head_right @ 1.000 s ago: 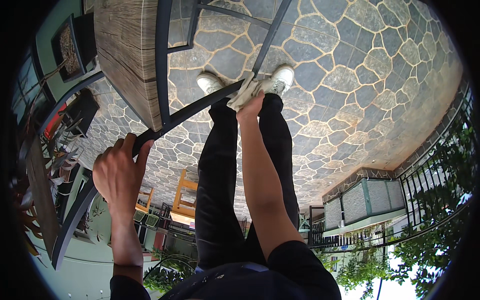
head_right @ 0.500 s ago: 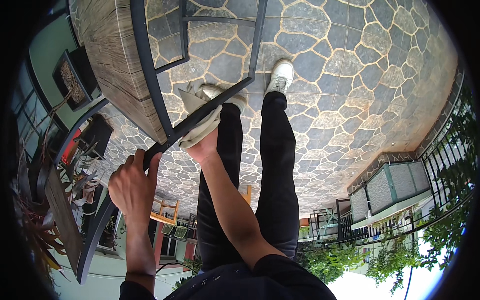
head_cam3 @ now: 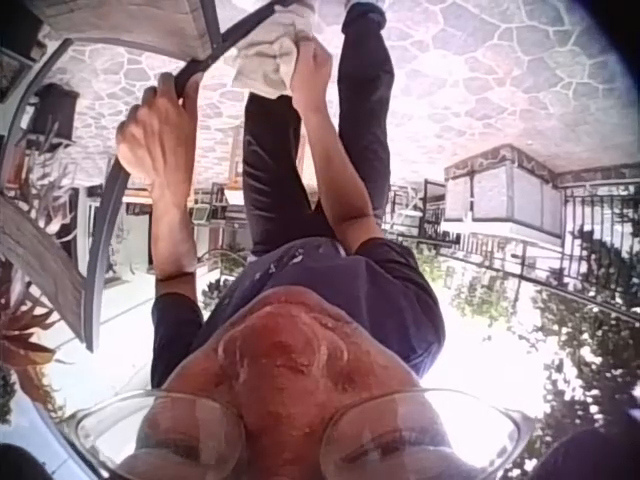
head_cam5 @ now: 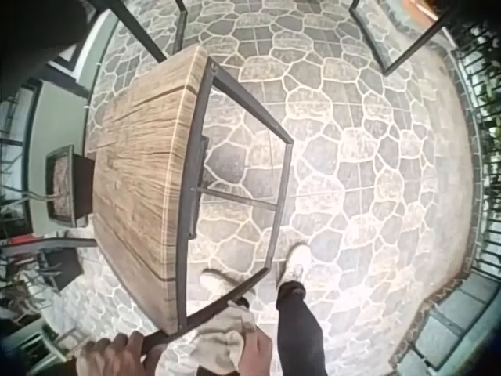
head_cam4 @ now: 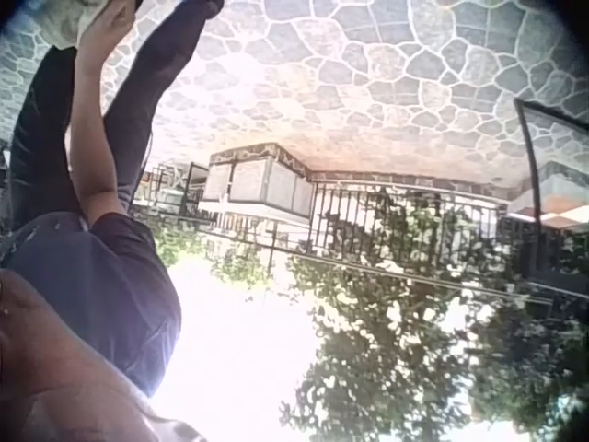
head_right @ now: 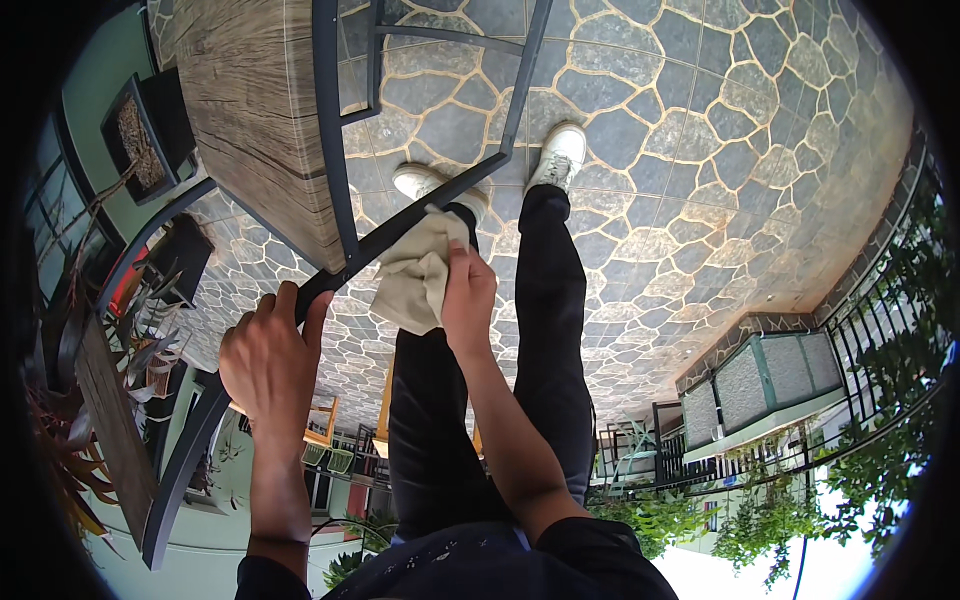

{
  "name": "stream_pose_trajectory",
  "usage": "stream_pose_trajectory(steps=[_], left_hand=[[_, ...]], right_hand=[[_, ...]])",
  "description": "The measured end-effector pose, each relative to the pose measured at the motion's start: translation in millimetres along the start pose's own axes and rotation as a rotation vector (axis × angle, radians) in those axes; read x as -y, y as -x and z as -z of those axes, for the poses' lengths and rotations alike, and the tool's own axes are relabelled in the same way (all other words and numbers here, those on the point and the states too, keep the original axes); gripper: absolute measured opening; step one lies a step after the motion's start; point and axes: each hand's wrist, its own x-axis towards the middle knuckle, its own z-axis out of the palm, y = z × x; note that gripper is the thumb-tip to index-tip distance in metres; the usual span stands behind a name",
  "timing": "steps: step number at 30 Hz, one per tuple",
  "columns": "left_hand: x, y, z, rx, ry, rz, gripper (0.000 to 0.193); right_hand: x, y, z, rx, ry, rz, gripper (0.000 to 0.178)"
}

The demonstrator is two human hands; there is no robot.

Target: Wiping down a wooden and metal chair with a cloth in an outdoor cafe.

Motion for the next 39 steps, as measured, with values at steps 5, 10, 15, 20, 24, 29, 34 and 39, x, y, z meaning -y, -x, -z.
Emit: stream_pose_trajectory(steps=[5, 10, 15, 20, 24, 29, 34, 39], left_hand=[[10.1, -0.1, -1.4, 0.017, 0.009, 0.02, 0.037], [9.4, -1.2, -5.3, 0.021, 0.014, 0.012, 0.037], [18.9, -1.9, -2.5, 0.027, 0.004, 0.047, 0.038], [17.9, -1.7, -0.6, 0.051, 0.011, 0.041, 0.037], [18.3, -2.6, -3.0, 0.035, 0.021, 0.047, 0.036], [41.9, -7.5, -6.2, 0.037, 0.078, 0.045, 0.036], [61.8, -6.3, -12.4, 0.011, 0.099, 0.022, 0.036], [59.0, -4.8, -8.0, 0.015, 0.137, 0.026, 0.034]], right_hand=[[64.6, -45.3, -17.4, 0.237, 0.726, 0.75, 0.018], [61.2, -117.4, -45.9, 0.952, 1.164, 0.739, 0.029], [41.5, -205.6, -17.9, 0.906, 1.635, 0.451, 0.035], [5.8, -239.6, 9.5, 0.642, 1.708, 0.348, 0.045], [20.8, -215.8, -12.9, 0.703, 1.728, 0.198, 0.043], [47.2, -177.9, -36.2, 0.868, 1.453, 0.368, 0.043], [70.2, -132.4, -63.2, 0.954, 1.372, 0.5, 0.034], [98.8, -91.7, -61.4, 1.013, 1.014, 0.236, 0.036]])
